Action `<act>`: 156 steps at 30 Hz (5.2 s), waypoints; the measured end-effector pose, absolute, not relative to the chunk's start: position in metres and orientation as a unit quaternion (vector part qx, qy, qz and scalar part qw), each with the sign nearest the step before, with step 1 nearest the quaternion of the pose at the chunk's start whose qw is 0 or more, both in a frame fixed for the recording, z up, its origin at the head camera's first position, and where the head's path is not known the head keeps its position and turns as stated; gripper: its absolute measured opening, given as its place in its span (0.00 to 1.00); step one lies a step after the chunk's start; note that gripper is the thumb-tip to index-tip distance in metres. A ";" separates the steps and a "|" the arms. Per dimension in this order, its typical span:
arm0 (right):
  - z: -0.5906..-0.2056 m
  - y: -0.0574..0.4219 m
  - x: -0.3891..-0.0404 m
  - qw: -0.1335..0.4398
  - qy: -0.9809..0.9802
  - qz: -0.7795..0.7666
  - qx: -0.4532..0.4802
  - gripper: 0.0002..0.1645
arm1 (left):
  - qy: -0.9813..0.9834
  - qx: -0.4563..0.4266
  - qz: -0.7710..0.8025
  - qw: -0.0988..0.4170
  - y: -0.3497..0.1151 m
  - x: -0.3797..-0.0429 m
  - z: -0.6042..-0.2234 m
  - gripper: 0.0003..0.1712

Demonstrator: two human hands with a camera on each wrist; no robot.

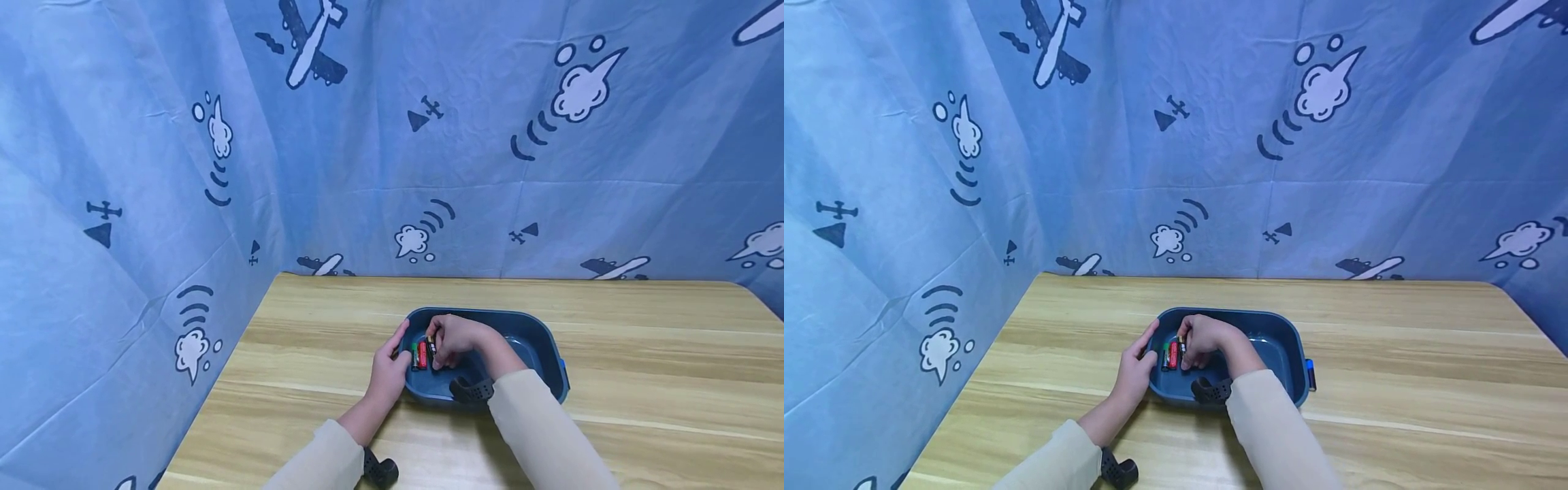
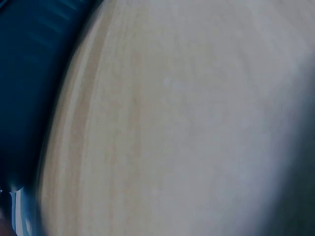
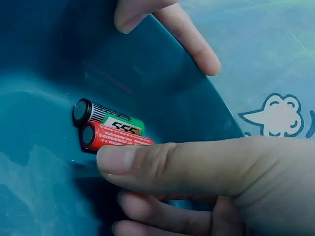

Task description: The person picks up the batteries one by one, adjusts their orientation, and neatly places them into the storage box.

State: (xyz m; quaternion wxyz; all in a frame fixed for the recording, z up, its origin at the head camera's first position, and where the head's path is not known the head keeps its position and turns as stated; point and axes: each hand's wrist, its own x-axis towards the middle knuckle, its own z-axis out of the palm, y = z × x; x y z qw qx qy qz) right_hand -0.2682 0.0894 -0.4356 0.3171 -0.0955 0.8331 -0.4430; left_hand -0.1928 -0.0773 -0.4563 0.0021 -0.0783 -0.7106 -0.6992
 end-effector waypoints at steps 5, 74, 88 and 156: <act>-0.438 0.089 -0.268 0.332 0.835 -0.431 -0.088 0.27 | -0.710 -0.078 -0.700 0.004 -0.077 -0.193 -0.456 0.31; -0.358 0.238 -0.240 0.143 0.849 -0.493 -0.125 0.33 | -0.723 -0.066 -0.688 0.006 -0.077 -0.194 -0.461 0.32; -0.446 0.310 -0.213 0.162 0.849 -0.488 -0.124 0.30 | -0.729 -0.059 -0.682 0.004 -0.078 -0.206 -0.485 0.33; -0.420 0.302 -0.214 0.108 0.822 -0.559 0.013 0.48 | -0.721 -0.056 -0.690 -0.003 -0.075 -0.205 -0.482 0.33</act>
